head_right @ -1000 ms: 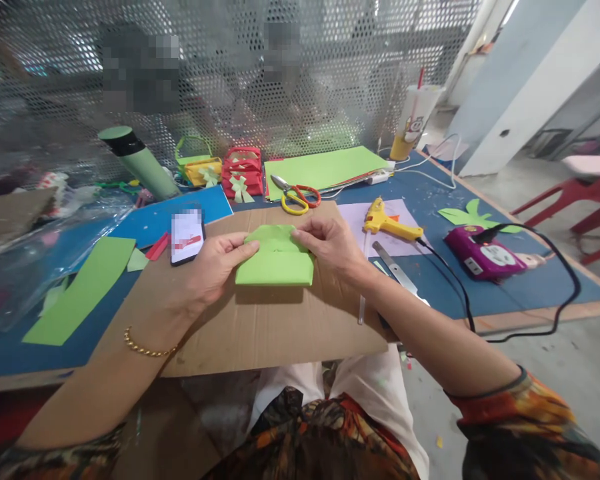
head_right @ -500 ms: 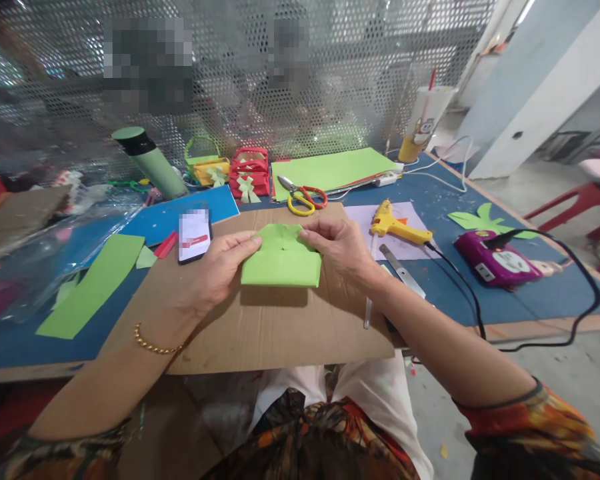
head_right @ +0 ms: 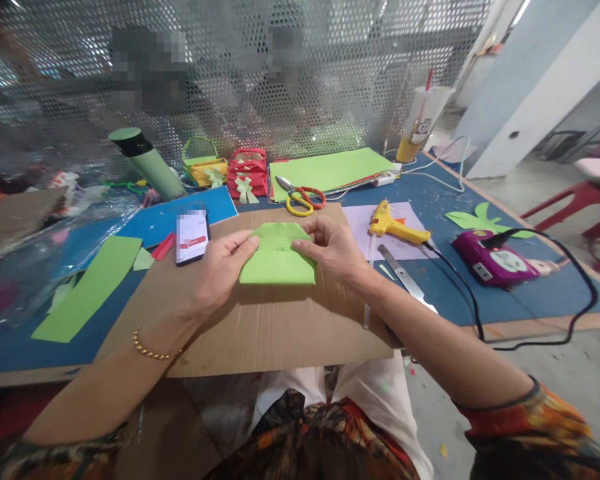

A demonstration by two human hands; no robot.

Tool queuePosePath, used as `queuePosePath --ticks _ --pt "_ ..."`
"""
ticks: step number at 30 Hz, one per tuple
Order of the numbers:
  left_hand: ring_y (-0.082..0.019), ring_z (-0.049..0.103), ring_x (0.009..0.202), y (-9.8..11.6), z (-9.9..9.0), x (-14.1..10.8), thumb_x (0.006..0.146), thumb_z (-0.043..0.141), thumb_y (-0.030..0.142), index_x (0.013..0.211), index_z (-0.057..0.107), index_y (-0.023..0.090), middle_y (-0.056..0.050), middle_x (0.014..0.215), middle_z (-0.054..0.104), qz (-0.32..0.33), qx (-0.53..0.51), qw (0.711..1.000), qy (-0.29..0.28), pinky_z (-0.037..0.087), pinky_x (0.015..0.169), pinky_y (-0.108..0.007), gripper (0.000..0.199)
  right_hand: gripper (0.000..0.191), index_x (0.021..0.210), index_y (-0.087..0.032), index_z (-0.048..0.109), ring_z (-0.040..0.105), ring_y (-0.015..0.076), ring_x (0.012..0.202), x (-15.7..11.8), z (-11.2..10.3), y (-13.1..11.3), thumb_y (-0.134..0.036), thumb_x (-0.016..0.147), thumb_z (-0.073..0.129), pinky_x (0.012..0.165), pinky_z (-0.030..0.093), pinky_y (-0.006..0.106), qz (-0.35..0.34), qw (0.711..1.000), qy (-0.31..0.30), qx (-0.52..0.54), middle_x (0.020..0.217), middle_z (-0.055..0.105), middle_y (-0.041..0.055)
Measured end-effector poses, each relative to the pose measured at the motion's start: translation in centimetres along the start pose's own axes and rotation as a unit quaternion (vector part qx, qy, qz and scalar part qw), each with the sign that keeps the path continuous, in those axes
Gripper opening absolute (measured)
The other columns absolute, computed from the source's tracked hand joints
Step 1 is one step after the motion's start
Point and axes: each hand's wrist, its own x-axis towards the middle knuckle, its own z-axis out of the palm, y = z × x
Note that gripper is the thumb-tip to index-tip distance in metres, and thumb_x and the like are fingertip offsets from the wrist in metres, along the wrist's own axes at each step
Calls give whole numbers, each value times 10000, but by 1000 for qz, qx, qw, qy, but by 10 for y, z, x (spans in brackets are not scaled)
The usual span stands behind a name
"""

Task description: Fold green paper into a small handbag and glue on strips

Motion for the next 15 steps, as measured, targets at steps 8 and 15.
queuePosePath --ticks 8,15 --pt "-153 637 669 -1 4 1 787 808 575 928 764 169 -28 782 745 -26 -104 994 3 505 610 -245 432 491 822 -224 624 593 129 643 -2 2 -2 -648 744 859 556 473 268 -66 998 16 2 735 657 -11" --pt "-154 666 667 -1 7 -1 771 834 536 959 756 167 -34 814 763 -20 -130 991 29 557 644 -263 422 475 894 -217 650 545 114 593 -5 8 4 -661 814 798 509 412 249 -84 994 65 -30 686 622 -28"
